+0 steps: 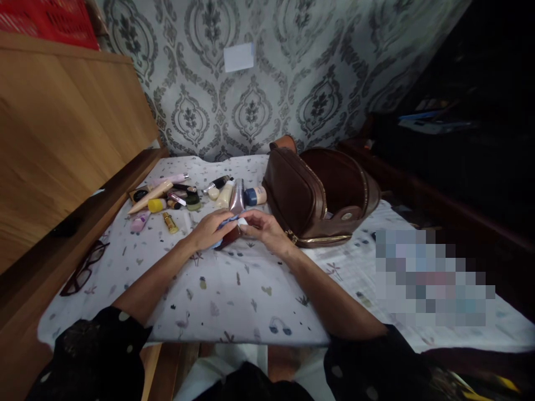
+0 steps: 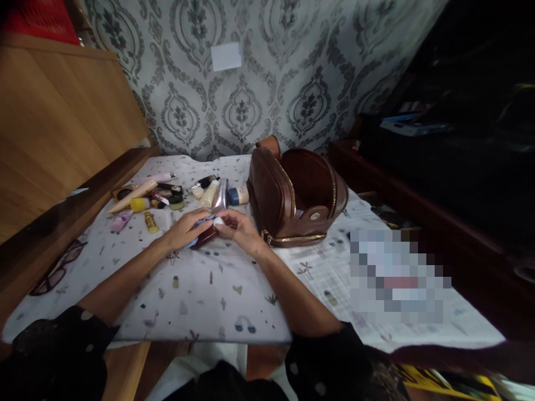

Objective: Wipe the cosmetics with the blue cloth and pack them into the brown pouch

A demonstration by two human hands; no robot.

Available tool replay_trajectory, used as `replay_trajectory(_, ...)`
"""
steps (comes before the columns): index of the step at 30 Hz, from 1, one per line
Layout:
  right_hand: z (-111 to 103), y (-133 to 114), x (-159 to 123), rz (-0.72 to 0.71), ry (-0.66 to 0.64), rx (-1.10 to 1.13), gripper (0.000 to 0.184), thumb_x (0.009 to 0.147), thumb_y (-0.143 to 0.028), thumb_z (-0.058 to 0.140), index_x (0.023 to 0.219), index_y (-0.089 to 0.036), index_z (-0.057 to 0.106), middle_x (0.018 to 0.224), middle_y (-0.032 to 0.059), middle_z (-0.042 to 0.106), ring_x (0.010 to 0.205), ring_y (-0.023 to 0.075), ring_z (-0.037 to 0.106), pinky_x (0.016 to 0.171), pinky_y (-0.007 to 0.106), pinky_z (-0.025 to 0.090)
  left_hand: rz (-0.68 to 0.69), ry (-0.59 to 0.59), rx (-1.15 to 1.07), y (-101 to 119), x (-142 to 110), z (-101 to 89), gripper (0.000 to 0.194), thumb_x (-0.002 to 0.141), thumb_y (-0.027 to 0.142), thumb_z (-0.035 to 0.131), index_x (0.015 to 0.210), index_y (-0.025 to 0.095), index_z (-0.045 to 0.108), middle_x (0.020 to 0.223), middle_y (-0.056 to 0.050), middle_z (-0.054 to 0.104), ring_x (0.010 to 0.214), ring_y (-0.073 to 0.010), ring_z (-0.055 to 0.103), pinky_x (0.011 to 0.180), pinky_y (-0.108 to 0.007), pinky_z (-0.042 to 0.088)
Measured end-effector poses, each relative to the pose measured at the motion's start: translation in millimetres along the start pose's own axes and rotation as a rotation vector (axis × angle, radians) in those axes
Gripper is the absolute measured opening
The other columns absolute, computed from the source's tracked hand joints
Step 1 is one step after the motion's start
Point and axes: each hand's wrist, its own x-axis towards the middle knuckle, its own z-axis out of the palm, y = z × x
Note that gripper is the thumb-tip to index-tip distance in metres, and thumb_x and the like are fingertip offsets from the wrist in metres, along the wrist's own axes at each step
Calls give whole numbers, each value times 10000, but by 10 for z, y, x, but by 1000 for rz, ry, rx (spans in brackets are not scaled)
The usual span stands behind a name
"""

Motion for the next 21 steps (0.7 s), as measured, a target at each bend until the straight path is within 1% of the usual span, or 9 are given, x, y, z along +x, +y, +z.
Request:
replay_trajectory(2,-4,-5,-2,21,-6,6,371,720,-441,808,977,-208,675,896,10,692,795,147,631,765,308,512,-26,-25,-44,-15,-3,-15,416,999,480,378,819,178,601,801,-21,583,767,-165,567,744,-283,425)
replay_trajectory(4,-7,-12,-4,32,3,-2,373,713,-438,815,969,-203,679,905,14,697,796,148,630,766,309,510,-68,-35,-37,-46,-12,-31,469,995,513,361,740,181,574,765,-16,584,731,-161,554,736,-288,416)
replay_trajectory(8,-31,-39,2,3,51,-20,368,723,-435,806,975,-199,680,941,22,706,841,155,631,805,316,498,-162,-66,32,-102,-27,-25,547,994,554,288,604,205,448,649,-6,540,647,-163,510,683,-302,385)
replay_trajectory(10,-55,-51,14,-23,80,-34,365,725,-442,802,965,-195,681,921,20,700,840,151,622,810,313,490,-179,-45,73,-116,-31,5,542,993,554,266,598,217,418,621,-3,512,630,-168,492,668,-307,371)
replay_trajectory(11,-67,-55,21,-32,94,-44,369,722,-450,803,955,-191,681,891,16,692,817,146,612,790,307,487,-183,-28,97,-120,-32,24,538,992,554,261,598,221,413,615,-3,503,627,-171,486,667,-308,367)
replay_trajectory(14,-94,-56,42,-34,138,-60,410,689,-497,814,903,-179,666,768,-5,635,701,128,557,655,277,461,-200,28,155,-126,-35,81,539,991,553,258,584,228,396,583,1,477,603,-174,470,661,-308,365)
replay_trajectory(16,-98,-53,48,-17,161,-49,447,656,-535,823,849,-178,637,726,-12,605,661,123,532,588,262,436,-212,68,170,-124,-35,105,535,992,546,271,576,230,388,561,3,460,590,-174,467,660,-311,373)
replay_trajectory(19,-86,-52,43,12,186,-26,474,632,-565,827,794,-185,594,721,-15,597,640,119,529,554,252,426,-209,115,171,-92,-28,116,486,999,503,291,624,225,426,628,-11,511,654,-181,512,700,-314,395)
replay_trajectory(21,-71,-56,38,22,197,-13,468,633,-554,831,822,-193,600,704,-32,585,591,105,512,534,248,419,-180,163,147,-38,-22,113,423,1002,461,320,694,215,474,723,-24,556,728,-182,544,741,-311,412)
